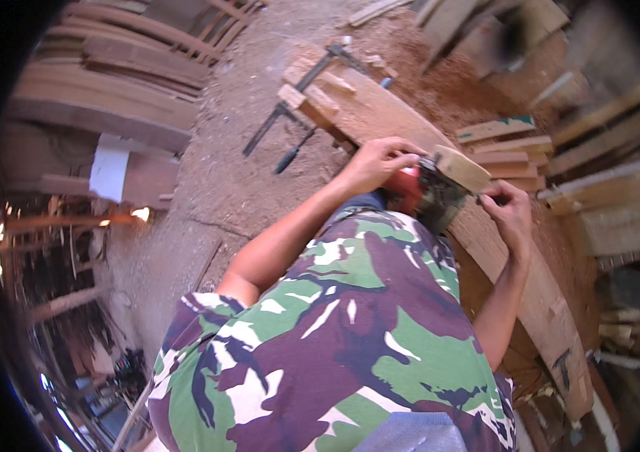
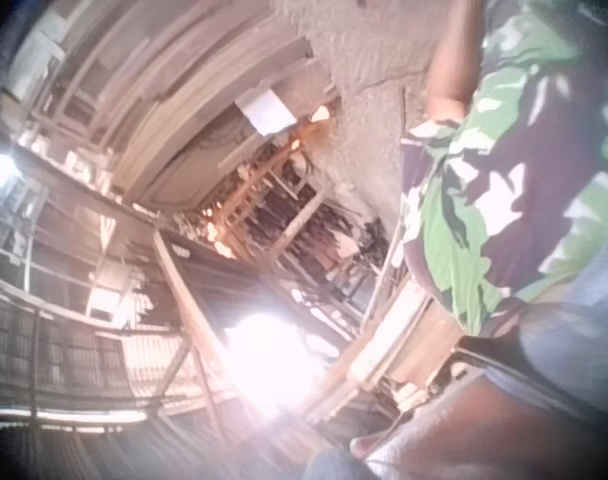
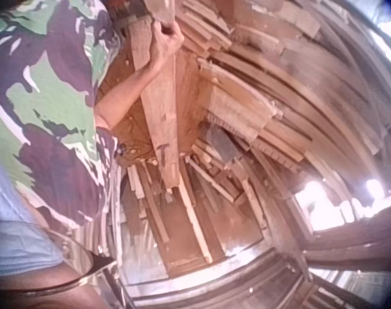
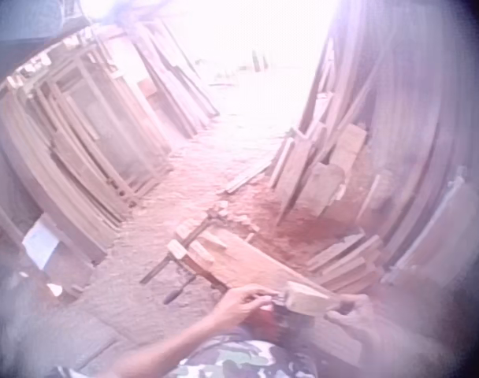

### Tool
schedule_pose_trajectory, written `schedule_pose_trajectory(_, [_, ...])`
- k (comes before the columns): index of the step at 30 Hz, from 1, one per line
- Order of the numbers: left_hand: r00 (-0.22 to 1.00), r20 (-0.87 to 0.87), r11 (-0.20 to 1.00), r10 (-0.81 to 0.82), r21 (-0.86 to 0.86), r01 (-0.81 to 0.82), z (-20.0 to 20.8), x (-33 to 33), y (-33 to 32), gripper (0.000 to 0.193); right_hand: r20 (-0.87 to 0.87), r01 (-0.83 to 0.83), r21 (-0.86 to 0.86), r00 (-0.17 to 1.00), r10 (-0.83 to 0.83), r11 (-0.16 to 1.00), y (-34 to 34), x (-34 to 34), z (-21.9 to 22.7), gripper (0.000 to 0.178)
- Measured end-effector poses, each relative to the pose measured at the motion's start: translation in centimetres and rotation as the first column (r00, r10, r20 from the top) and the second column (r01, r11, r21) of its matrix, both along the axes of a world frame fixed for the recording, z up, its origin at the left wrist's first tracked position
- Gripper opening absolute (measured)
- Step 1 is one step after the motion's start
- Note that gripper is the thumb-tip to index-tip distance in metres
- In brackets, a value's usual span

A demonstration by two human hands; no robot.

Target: The person uses a circular saw to cut a small block of wood that is clamped to a larger beam, then releases the clamp and picks up the wooden pieces.

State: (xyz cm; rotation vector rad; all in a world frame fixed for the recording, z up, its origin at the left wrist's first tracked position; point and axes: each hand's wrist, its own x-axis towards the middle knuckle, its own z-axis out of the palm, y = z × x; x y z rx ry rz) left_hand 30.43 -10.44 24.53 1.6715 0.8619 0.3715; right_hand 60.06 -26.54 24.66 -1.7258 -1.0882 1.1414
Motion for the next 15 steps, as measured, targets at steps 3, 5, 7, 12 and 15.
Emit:
schedule_pose_trajectory(3, [0.998, 0.049, 0.999, 0.042, 0.029, -0.043, -0.9, -0.2, -0.1, 0.028, -0.004, -0.010, 0.059, 1.000, 0.010, 0.998, 0.3, 0.1, -0.9, 0.012])
schedule_pose_trajectory(5, [0.996, 0.067, 0.993, 0.066, -0.098, -0.060, -0.8, -0.4, -0.2, 0.029, -0.026, 0.007, 0.070, 1.000, -0.006, 0.998, 0.7, -0.4, -0.5, 0.012])
schedule_pose_trajectory(7, [0.996, 0.053, 0.980, 0.078, -0.188, -0.066, -1.2, -0.3, -0.4, 0.030, -0.040, 0.009, 0.051, 0.999, -0.007, 0.999, 0.2, -0.5, -0.2, 0.012])
schedule_pose_trajectory(12, [0.999, 0.038, 0.990, 0.003, -0.138, 0.002, -1.0, -0.3, 0.4, 0.030, -0.033, 0.057, -0.004, 0.998, -0.058, 0.998, 0.0, -0.8, 0.5, 0.013])
schedule_pose_trajectory(15, [0.999, 0.046, 0.980, 0.024, -0.199, -0.015, -0.5, -0.6, 0.2, 0.030, -0.056, 0.030, 0.038, 0.998, -0.028, 0.999, -0.1, -0.7, -0.8, 0.012])
